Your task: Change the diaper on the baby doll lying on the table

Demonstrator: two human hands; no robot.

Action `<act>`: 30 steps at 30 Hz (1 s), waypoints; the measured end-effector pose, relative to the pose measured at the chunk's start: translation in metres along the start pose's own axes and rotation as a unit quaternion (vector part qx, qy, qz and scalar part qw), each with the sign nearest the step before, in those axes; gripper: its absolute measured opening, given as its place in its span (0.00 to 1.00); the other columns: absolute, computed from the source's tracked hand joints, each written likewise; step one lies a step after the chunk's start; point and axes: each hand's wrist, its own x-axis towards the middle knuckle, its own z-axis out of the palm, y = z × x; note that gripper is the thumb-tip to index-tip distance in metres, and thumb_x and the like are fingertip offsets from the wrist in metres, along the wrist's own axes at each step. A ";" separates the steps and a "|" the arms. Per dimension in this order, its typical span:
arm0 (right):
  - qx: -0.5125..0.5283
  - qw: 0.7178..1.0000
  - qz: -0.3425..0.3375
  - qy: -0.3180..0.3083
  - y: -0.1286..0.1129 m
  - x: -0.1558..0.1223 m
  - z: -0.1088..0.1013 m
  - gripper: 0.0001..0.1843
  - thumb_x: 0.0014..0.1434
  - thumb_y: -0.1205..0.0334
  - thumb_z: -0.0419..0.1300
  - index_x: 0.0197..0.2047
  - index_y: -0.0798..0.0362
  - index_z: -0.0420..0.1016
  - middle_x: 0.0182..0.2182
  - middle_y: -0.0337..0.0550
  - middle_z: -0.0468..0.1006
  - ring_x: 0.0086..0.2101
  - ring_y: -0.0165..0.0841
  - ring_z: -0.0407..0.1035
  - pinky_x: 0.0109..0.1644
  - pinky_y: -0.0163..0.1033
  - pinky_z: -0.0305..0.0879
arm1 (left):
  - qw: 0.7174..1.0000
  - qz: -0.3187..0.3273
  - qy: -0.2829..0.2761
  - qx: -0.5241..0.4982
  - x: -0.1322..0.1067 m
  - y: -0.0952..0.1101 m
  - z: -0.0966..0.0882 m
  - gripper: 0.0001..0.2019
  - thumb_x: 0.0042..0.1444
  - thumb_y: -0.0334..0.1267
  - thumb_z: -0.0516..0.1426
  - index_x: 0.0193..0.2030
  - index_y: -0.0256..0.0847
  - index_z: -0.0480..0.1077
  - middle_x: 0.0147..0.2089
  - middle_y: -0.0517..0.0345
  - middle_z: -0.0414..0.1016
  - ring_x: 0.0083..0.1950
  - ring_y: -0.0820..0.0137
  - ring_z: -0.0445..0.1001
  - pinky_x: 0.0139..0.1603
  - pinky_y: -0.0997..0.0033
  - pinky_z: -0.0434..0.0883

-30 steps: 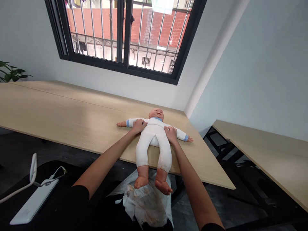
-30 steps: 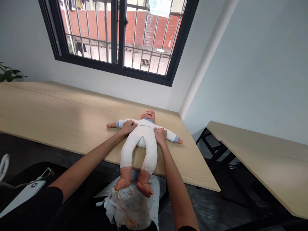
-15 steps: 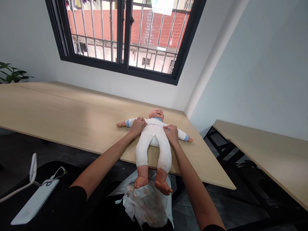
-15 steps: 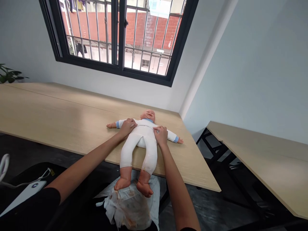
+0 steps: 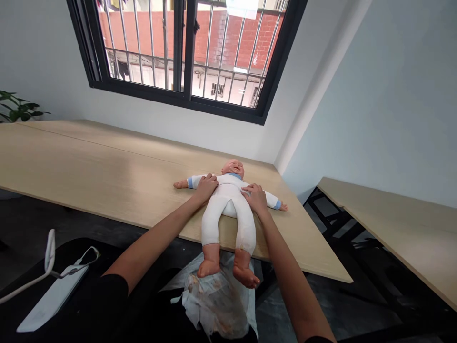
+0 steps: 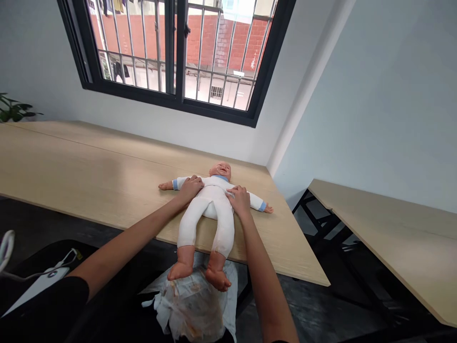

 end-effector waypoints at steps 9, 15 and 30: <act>-0.021 0.999 0.031 0.036 -0.004 0.001 -0.001 0.09 0.63 0.61 0.56 0.40 0.53 0.77 0.44 0.47 0.75 0.45 0.41 0.63 0.46 0.42 0.57 | 0.997 -0.055 0.024 -0.038 0.003 -0.010 0.002 0.11 0.64 0.34 0.49 0.42 0.39 0.73 0.49 0.47 0.73 0.52 0.58 0.65 0.50 0.58 0.60; -0.023 0.998 0.046 0.038 -0.002 0.001 -0.004 0.09 0.64 0.62 0.55 0.39 0.53 0.76 0.44 0.47 0.75 0.45 0.40 0.64 0.45 0.42 0.56 | 0.994 -0.085 0.034 -0.065 0.007 -0.010 0.002 0.10 0.63 0.34 0.50 0.38 0.40 0.73 0.46 0.48 0.74 0.52 0.57 0.65 0.50 0.57 0.60; 0.040 0.995 0.078 0.039 0.008 0.005 -0.005 0.09 0.62 0.59 0.57 0.34 0.52 0.77 0.39 0.44 0.78 0.42 0.37 0.68 0.45 0.39 0.57 | 0.985 -0.129 0.067 -0.096 0.010 -0.019 0.000 0.10 0.62 0.35 0.52 0.37 0.43 0.75 0.43 0.52 0.76 0.49 0.60 0.67 0.46 0.62 0.61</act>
